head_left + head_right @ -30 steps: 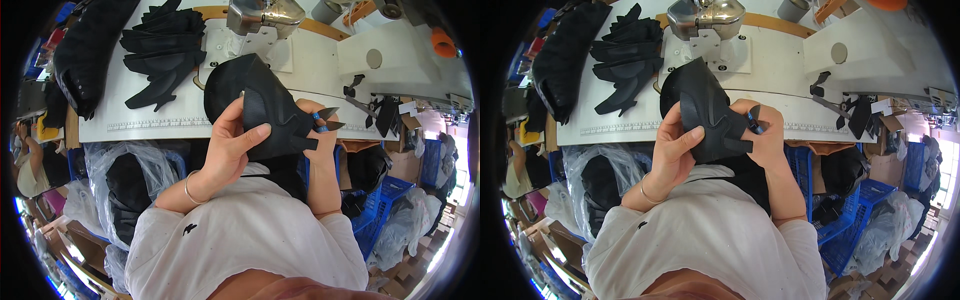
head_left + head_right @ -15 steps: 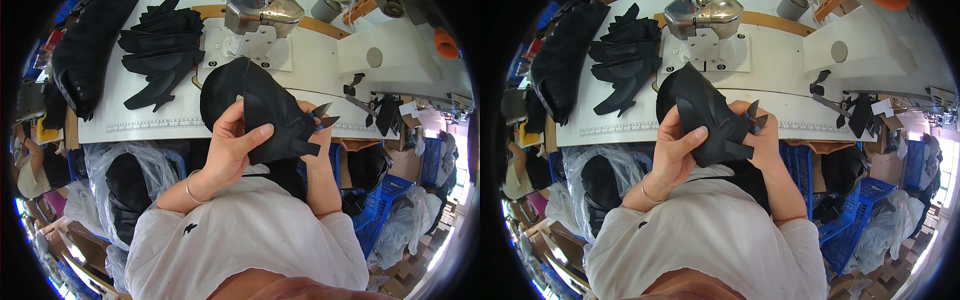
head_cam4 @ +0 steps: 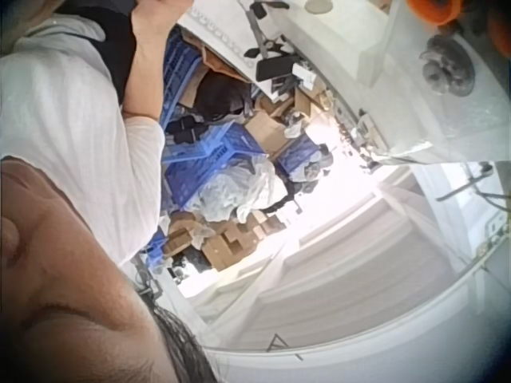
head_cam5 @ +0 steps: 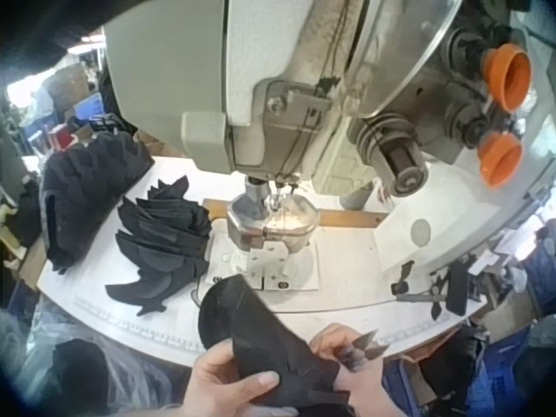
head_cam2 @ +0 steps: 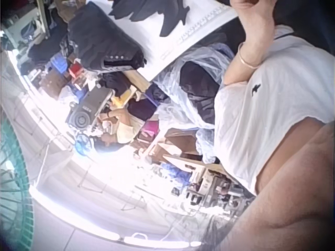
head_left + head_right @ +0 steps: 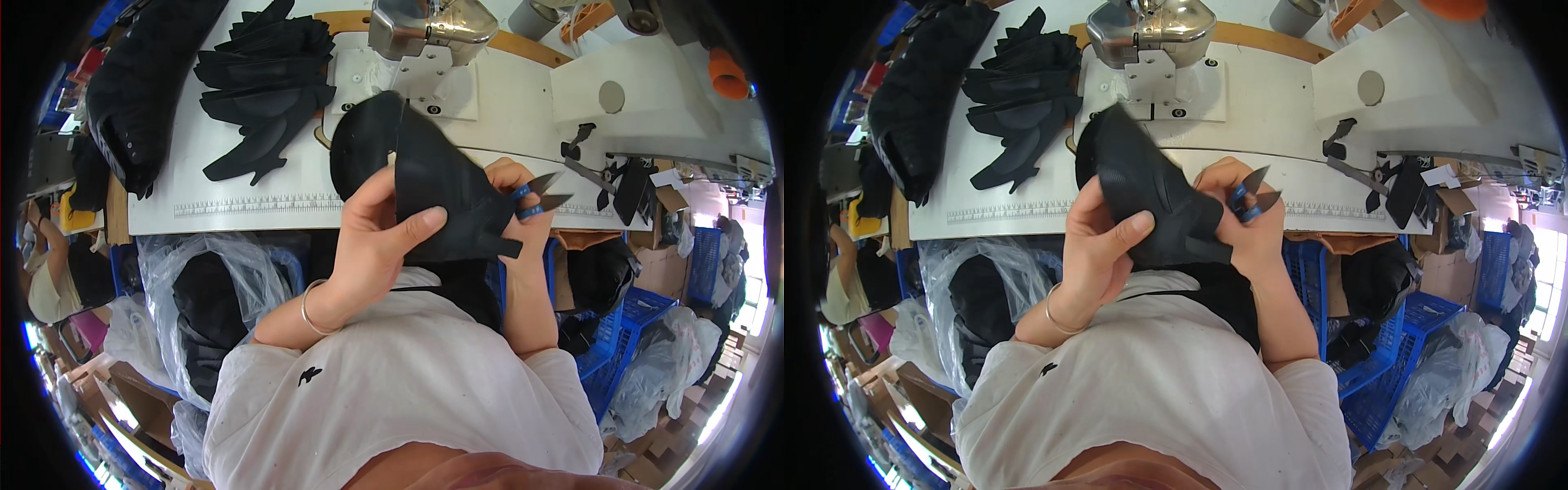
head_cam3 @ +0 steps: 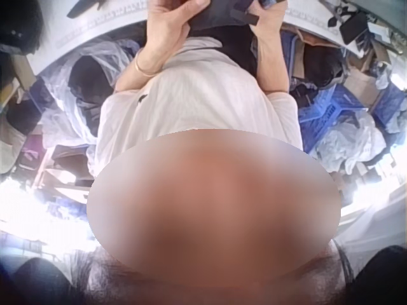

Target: The person prepares a sewing machine by threading it and then sews a black fabric part. After sewing, the person uses scissors to trim excess threads and edges from the finished piece.

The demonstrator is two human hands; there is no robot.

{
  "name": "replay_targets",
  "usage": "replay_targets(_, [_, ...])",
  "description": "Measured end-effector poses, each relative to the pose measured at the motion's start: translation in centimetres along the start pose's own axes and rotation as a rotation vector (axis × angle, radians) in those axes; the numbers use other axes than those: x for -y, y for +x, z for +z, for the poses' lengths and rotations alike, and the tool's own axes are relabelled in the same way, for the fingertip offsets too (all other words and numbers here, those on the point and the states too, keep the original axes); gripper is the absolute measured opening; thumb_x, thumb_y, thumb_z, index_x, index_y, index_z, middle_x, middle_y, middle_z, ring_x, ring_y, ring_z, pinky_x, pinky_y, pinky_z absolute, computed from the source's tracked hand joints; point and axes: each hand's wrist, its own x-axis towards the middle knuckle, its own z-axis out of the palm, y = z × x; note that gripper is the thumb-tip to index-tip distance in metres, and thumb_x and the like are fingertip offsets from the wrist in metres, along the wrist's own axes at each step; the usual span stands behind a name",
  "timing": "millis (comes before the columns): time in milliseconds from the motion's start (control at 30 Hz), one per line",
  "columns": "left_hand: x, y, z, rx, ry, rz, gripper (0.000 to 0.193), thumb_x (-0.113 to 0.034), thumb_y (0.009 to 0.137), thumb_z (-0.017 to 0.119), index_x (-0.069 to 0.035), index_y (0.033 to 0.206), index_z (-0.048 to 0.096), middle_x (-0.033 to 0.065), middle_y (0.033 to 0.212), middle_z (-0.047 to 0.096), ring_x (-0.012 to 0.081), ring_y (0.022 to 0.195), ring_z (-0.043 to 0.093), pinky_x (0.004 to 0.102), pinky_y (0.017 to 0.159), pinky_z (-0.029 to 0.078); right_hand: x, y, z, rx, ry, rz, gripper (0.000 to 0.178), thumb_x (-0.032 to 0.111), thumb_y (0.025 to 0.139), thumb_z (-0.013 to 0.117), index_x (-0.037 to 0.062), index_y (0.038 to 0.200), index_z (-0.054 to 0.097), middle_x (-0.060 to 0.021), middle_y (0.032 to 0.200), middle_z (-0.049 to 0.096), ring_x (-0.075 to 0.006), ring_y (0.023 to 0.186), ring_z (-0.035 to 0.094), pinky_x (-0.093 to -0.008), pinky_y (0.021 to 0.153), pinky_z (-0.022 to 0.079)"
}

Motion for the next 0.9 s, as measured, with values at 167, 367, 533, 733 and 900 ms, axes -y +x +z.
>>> replay_targets(167, [-0.1, 1.0, -0.8, 0.346, 0.810, 0.124, 0.033, -0.007, 0.096, 0.060, 0.001, 0.129, 0.058, 0.0119, 0.116, 0.069, 0.0195, 0.108, 0.065, 0.0266, 0.095, 0.050, 1.1, 0.4, -0.8, 0.012, -0.011, 0.106, 0.007, 0.000, 0.091, 0.065, -0.0033, 0.094, 0.069, -0.0085, 0.090, 0.070, -0.0152, 0.084, 0.064, -0.0286, 0.077, 0.050])
replay_targets(367, [0.0, 0.8, -2.5, 0.165, 0.409, 0.062, 0.041, -0.016, 0.082, 0.079, -0.003, 0.115, 0.061, 0.0162, 0.125, 0.061, 0.0213, 0.116, 0.060, 0.0326, 0.101, 0.047, 3.0, 1.5, -1.5, 0.243, -0.249, 0.059, 0.009, 0.002, 0.089, 0.069, -0.0015, 0.096, 0.073, -0.0084, 0.091, 0.071, -0.0156, 0.084, 0.065, -0.0285, 0.077, 0.050])
replay_targets(533, [-0.3, 0.9, -2.6, 0.284, 0.548, 0.236, 0.045, -0.022, 0.083, 0.079, 0.001, 0.117, 0.059, 0.0153, 0.123, 0.063, 0.0246, 0.121, 0.058, 0.0369, 0.111, 0.039, 6.2, 2.7, -1.3, 0.380, -0.454, 0.011, 0.015, 0.006, 0.079, 0.078, 0.0019, 0.093, 0.075, -0.0083, 0.088, 0.070, -0.0173, 0.079, 0.064, -0.0292, 0.066, 0.048])
replay_targets(733, [-1.0, 1.4, -3.0, 0.277, 0.447, 0.128, 0.034, -0.018, 0.089, 0.074, 0.000, 0.114, 0.060, 0.0146, 0.118, 0.064, 0.0223, 0.117, 0.060, 0.0331, 0.107, 0.043, 9.0, 4.1, -1.3, 0.553, -0.776, -0.099, 0.032, 0.008, 0.070, 0.082, 0.0070, 0.101, 0.074, -0.0065, 0.085, 0.064, -0.0207, 0.074, 0.061, -0.0303, 0.064, 0.047])
replay_targets(900, [-1.5, 0.6, -2.1, 0.109, 0.552, 0.110, 0.057, -0.005, 0.057, 0.091, -0.004, 0.106, 0.063, 0.0132, 0.121, 0.060, 0.0240, 0.121, 0.056, 0.0363, 0.110, 0.041, 11.5, 3.4, -0.6, 0.432, -1.094, -0.075, 0.054, 0.022, 0.072, 0.081, 0.0063, 0.122, 0.068, -0.0077, 0.083, 0.058, -0.0224, 0.073, 0.058, -0.0330, 0.068, 0.047])
